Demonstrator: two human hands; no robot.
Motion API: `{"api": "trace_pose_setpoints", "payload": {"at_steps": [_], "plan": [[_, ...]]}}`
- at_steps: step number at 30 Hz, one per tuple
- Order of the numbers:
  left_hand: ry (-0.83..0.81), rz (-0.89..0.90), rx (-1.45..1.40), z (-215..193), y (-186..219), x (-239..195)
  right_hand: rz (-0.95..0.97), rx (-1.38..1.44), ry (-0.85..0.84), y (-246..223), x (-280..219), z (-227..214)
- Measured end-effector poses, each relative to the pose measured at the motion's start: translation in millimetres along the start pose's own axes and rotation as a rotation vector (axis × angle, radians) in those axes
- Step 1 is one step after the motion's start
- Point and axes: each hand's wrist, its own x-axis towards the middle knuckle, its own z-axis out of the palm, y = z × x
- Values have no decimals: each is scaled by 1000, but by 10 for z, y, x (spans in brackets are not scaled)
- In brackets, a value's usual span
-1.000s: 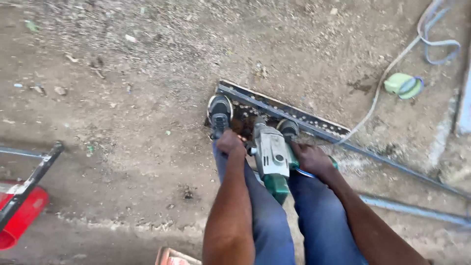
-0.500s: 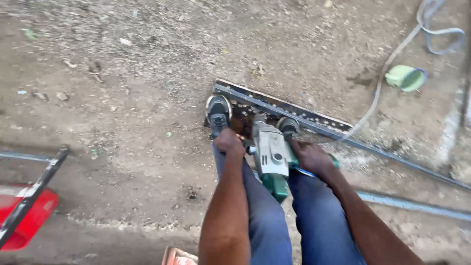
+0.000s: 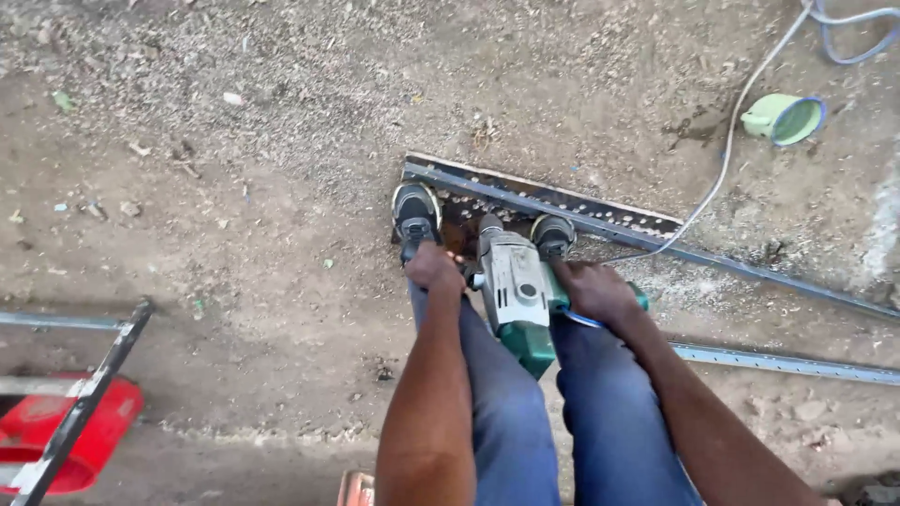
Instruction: Drilling multiple holes into a metal plate using a power drill while stabilizing the workpiece with feet.
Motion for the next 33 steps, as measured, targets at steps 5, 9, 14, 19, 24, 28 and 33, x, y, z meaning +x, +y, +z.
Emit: {"api": "trace_pose_setpoints", "payload": {"at_steps": [5, 9, 14, 19, 24, 28, 33], "plan": [[65, 177, 688, 412, -90, 501, -22, 16, 7, -66, 22, 165], [39, 234, 864, 707, -34, 808, -26, 27, -8, -155, -28, -29], [91, 48, -37, -358, -107, -420, -18, 27, -58, -70, -81, -128], [166, -33, -260, 81, -51, 37, 8, 60, -64, -213, -90, -287], [85, -40, -351, 30, -41, -273, 13, 46, -74, -85, -56, -268], [105, -83, -674, -174, 2, -184, -1, 31, -82, 101, -2, -228], [257, -62, -375, 224, -87, 165, -15, 82, -89, 3, -31, -44]]}}
